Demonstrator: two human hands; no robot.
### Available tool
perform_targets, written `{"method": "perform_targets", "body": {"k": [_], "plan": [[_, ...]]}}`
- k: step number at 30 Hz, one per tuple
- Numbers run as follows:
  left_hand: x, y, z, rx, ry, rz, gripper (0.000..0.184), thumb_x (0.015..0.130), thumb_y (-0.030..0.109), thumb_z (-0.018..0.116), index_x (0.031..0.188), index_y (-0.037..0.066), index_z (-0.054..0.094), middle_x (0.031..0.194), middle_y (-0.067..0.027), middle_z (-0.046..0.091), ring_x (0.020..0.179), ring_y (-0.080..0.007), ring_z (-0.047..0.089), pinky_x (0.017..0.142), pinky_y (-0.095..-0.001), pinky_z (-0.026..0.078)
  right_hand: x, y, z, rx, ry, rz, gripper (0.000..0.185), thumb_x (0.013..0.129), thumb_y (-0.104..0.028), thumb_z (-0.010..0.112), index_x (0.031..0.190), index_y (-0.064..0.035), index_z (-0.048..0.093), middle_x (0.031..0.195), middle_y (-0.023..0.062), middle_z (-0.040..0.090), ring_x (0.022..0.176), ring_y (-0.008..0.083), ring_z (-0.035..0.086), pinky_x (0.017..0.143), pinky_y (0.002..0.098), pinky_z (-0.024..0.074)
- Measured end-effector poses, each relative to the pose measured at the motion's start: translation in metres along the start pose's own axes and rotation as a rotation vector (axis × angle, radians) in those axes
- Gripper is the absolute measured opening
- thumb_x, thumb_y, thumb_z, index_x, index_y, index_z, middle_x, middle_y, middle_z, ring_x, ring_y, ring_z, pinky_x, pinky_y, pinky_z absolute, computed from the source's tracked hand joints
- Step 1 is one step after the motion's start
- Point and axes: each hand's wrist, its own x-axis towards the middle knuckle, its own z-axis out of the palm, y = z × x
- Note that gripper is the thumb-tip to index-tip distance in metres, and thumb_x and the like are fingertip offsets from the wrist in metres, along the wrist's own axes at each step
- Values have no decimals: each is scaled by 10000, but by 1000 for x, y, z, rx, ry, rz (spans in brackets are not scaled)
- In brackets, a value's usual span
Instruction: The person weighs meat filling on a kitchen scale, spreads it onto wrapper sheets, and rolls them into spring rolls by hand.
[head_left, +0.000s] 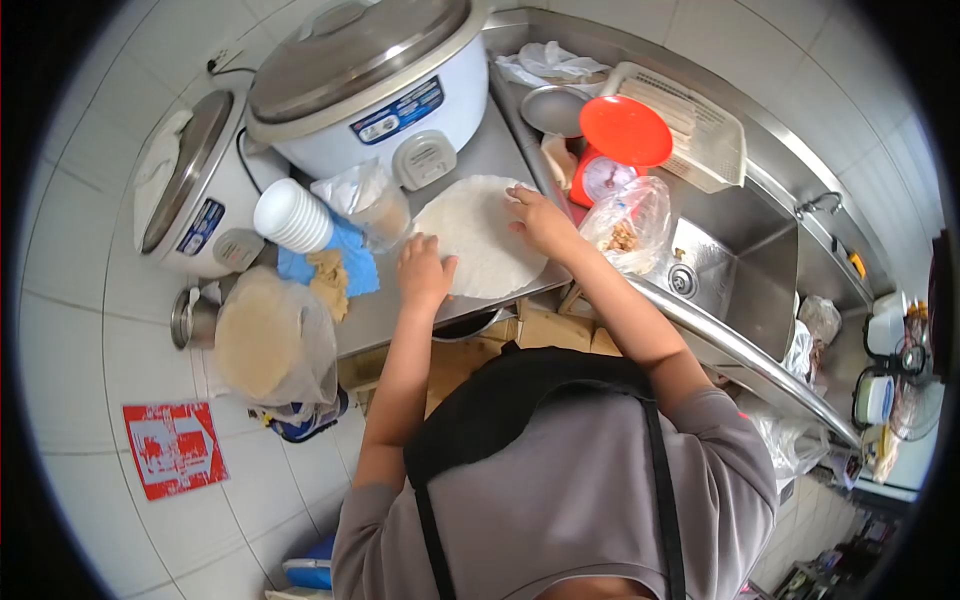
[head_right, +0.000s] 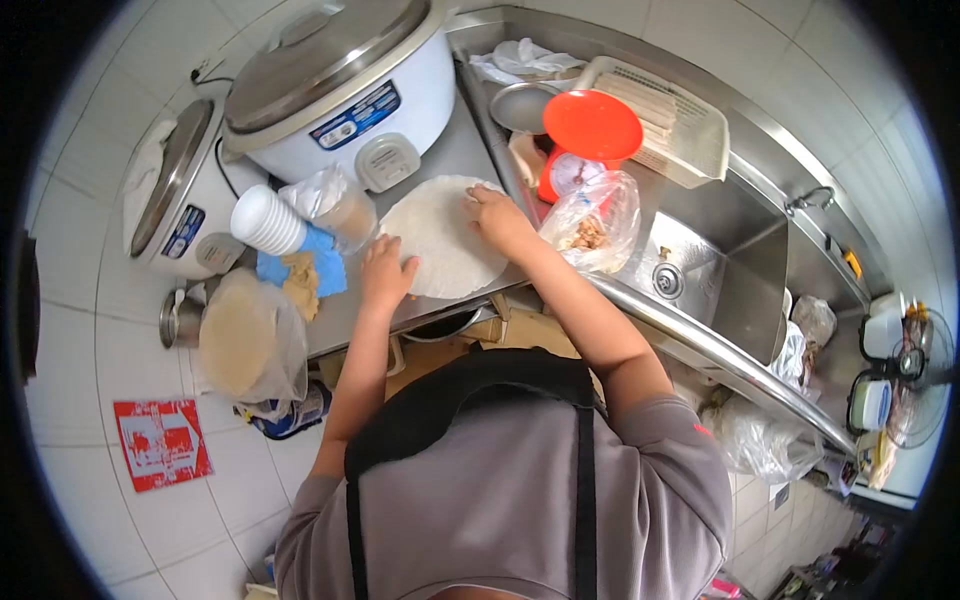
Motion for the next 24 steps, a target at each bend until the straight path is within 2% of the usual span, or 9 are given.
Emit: {"method": "perform_targets", "body": {"k": [4,5,7,11,12,17,20,21,24], "plan": [[10,43,0,-330,95,210,458,807,262,622,1168,-4,528,1201,-177,495,1127,-327,459,954,-400,373,-24,-30,-113,153,156,459,158,756,-121,592,851,-2,638,899,198,603,909,338,588,770,394,472],[11,60,8,-480,86,263,462,810,262,621,1168,-15,523,1193,-188,496,1109,-336,469,941,-392,387,-36,-16,-131,12,129,577,174,750,-130,575,806,21,641,774,210,612,763,355,615,681,413,486],[20,103,27,-707,-63,279,554,794,288,646,1190,-59,476,1171,-220,499,1085,-364,486,932,-390,398,-59,28,-144,-76,-120,682,205,753,-143,543,776,31,649,750,236,618,703,355,621,642,417,485],[52,183,75,-702,-93,263,649,732,304,716,1177,-84,446,1163,-236,534,1078,-329,540,880,-369,455,-93,76,-98,74,-50,461,215,743,-188,607,843,-4,655,826,220,632,776,351,622,685,421,480],[60,194,79,-618,-170,241,656,728,309,707,1189,-78,447,1188,-246,513,1091,-344,526,891,-377,445,-97,81,-91,71,-259,519,230,701,-174,669,857,-5,648,878,214,625,819,363,606,713,419,473],[106,206,93,-273,-643,192,556,720,248,674,1183,-8,501,1165,-247,541,1069,-373,533,889,-392,440,-120,67,-88,18,-134,548,300,686,-75,656,981,-35,625,941,195,604,884,364,578,781,399,466],[114,193,106,-668,-334,128,423,755,174,624,1143,29,535,1059,-204,607,947,-350,598,847,-393,464,-126,62,-85,8,-54,489,361,692,-21,627,1053,-24,606,954,195,596,887,365,576,789,386,468],[116,192,110,-1097,-314,-11,322,803,112,554,1108,9,542,997,-172,626,832,-312,629,755,-401,501,-124,59,-86,10,-18,443,381,695,-3,617,1075,-19,598,958,196,594,886,365,575,789,380,470],[123,180,120,-1547,-647,-424,216,842,68,481,1030,-5,560,934,-143,621,766,-273,628,663,-400,520,-118,52,-95,162,74,369,370,735,11,592,1105,0,585,986,177,596,887,330,585,792,355,468]]}}
